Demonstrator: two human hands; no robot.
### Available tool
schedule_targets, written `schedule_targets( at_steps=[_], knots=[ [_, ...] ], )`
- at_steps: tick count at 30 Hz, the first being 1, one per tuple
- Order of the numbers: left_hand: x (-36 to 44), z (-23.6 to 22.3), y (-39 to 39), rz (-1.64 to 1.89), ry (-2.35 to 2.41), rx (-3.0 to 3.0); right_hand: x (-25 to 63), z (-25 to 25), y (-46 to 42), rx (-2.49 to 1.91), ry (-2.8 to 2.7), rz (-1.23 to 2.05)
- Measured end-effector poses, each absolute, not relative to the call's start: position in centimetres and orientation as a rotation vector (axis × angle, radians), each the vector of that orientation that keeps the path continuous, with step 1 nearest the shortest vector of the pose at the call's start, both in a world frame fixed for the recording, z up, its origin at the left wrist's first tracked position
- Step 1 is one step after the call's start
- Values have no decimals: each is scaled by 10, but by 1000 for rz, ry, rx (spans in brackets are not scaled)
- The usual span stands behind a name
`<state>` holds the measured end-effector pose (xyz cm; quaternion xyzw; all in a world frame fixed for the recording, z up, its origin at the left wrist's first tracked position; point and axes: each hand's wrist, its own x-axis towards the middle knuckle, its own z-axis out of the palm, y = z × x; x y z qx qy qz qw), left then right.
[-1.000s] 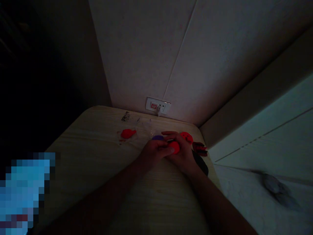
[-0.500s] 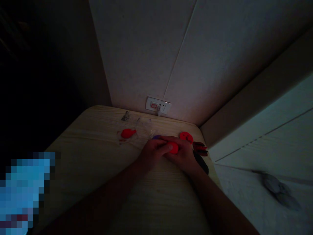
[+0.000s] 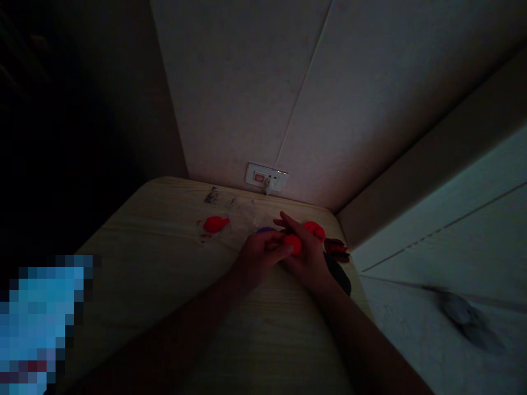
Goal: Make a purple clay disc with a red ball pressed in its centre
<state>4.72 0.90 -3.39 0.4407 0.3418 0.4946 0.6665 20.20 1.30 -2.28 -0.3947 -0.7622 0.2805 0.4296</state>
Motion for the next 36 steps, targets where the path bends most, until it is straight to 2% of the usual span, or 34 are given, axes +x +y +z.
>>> schedule_targets(
  at_steps=[8, 24, 31, 36],
  knots=[
    [45, -32, 11, 1268, 742, 920, 204, -16, 13, -862, -1845, 732],
    [43, -27, 10, 1325, 774, 853, 205, -21, 16, -939, -1733, 679],
    [45, -28, 10, 1321, 737, 792, 204, -19, 16, -948, -1856, 420],
    [45, -28, 10, 1330, 773, 809, 204, -17, 15, -931, -1889, 377]
  ],
)
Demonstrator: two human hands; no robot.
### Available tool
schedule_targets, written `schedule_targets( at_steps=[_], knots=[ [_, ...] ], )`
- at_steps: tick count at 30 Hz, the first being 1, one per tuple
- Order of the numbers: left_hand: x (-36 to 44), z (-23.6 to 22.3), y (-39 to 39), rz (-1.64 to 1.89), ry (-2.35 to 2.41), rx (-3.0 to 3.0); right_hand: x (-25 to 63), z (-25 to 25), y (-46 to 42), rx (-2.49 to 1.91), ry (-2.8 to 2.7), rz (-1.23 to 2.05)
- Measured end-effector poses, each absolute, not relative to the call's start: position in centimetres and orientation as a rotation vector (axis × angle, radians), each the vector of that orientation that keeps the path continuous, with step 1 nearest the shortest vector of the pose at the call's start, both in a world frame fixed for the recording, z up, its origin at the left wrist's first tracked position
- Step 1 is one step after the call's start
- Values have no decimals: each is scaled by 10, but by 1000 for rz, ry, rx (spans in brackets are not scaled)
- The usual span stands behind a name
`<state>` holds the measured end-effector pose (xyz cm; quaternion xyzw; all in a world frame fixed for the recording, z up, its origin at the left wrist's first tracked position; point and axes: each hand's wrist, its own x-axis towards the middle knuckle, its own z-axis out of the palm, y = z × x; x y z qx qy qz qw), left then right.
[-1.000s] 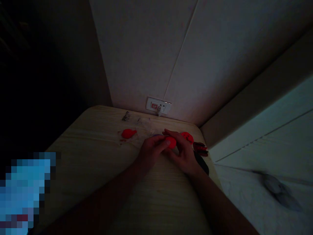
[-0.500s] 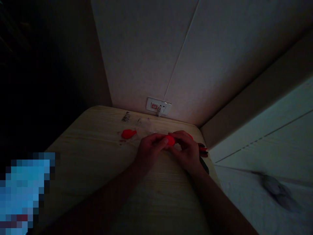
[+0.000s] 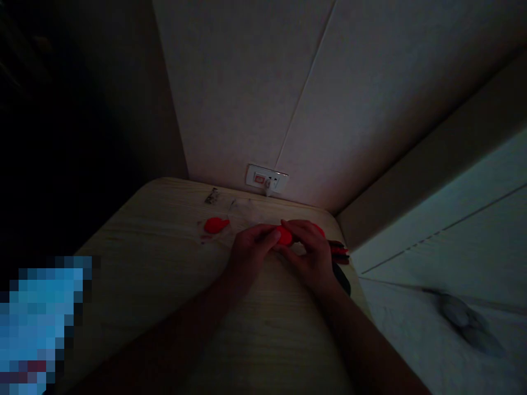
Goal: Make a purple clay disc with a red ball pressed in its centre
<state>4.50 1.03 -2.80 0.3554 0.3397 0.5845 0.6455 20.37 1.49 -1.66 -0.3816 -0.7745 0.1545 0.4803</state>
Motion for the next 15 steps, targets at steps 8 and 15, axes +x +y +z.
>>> schedule_targets(
  at_steps=[8, 15],
  knots=[
    [44, -28, 11, 1329, 766, 803, 206, -19, 17, -876, -1846, 575],
    [43, -29, 11, 1306, 760, 855, 206, -19, 16, -904, -1770, 666]
  ],
)
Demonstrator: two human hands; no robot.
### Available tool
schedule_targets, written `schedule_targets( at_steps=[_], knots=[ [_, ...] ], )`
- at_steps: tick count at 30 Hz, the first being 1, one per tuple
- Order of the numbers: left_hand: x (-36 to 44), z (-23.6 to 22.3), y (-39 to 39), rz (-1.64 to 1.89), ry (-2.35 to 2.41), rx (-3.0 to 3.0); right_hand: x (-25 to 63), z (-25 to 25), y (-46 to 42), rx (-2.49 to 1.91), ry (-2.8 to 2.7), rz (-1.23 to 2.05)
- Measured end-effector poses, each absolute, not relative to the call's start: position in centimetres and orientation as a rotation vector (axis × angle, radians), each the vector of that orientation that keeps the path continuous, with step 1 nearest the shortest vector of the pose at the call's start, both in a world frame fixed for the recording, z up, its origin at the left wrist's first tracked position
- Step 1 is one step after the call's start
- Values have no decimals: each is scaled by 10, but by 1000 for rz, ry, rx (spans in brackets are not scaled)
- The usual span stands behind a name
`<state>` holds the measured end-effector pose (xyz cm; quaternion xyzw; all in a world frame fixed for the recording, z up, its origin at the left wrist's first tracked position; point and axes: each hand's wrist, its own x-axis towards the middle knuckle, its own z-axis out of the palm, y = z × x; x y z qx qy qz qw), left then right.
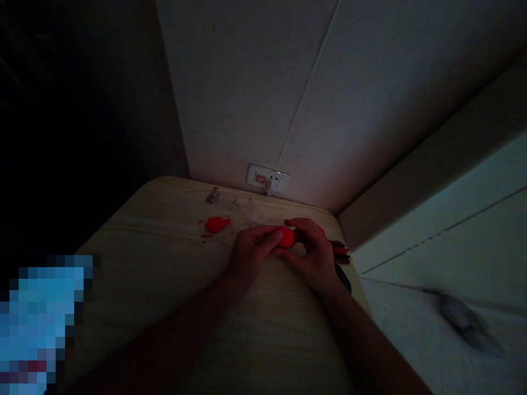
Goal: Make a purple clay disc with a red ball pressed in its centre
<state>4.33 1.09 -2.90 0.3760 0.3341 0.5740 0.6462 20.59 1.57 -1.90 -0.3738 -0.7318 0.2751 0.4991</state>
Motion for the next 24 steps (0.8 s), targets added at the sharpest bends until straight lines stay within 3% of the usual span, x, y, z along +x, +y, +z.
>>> schedule_targets(
  at_steps=[13, 24],
  knots=[
    [42, -26, 12, 1439, 713, 830, 203, -16, 19, -859, -1480, 979],
    [43, -28, 12, 1432, 762, 919, 199, -22, 19, -946, -1337, 1010]
  ],
)
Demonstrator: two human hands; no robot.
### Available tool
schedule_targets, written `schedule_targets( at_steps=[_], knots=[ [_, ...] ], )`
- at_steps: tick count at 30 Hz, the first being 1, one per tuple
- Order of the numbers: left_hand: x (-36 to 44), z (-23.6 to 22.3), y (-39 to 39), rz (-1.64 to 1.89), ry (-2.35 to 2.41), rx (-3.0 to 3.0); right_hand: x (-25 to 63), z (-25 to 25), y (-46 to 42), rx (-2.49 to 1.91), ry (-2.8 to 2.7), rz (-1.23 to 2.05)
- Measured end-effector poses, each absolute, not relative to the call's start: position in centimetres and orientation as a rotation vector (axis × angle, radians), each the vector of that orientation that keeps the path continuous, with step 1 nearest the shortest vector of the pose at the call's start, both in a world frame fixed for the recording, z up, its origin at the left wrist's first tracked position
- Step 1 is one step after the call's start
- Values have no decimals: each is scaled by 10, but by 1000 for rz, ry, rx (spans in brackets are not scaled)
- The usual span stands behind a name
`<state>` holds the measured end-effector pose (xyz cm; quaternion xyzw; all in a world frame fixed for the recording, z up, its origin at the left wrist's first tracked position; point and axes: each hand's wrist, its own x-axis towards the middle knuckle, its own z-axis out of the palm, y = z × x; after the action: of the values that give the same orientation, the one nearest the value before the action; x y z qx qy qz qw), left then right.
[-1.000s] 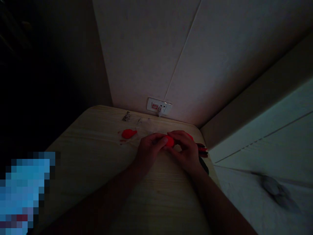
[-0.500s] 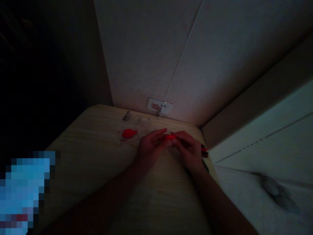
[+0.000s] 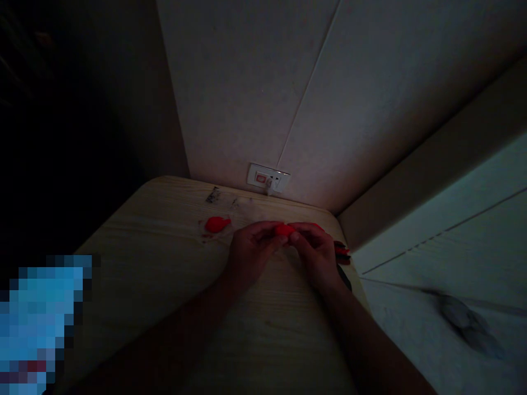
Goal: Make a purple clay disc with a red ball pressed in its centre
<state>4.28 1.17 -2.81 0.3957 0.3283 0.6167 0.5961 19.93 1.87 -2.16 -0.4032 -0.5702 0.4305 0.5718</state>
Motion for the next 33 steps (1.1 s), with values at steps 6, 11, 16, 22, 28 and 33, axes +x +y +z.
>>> schedule_targets(
  at_steps=[6, 11, 16, 22, 28, 33],
  knots=[
    [41, -32, 10, 1437, 889, 1123, 200, -18, 20, -996, -1475, 908],
    [41, -32, 11, 1407, 852, 1099, 205, -16, 18, -940, -1587, 887],
    [41, -28, 10, 1325, 819, 1134, 208, -13, 17, -877, -1945, 688],
    [42, -28, 10, 1238, 848, 1182, 205, -14, 17, -864, -2019, 572],
    [40, -24, 9, 1205, 762, 1106, 208, -18, 19, -859, -1941, 581],
    [41, -24, 9, 1203, 757, 1082, 210, -17, 19, -901, -1959, 545]
  ],
)
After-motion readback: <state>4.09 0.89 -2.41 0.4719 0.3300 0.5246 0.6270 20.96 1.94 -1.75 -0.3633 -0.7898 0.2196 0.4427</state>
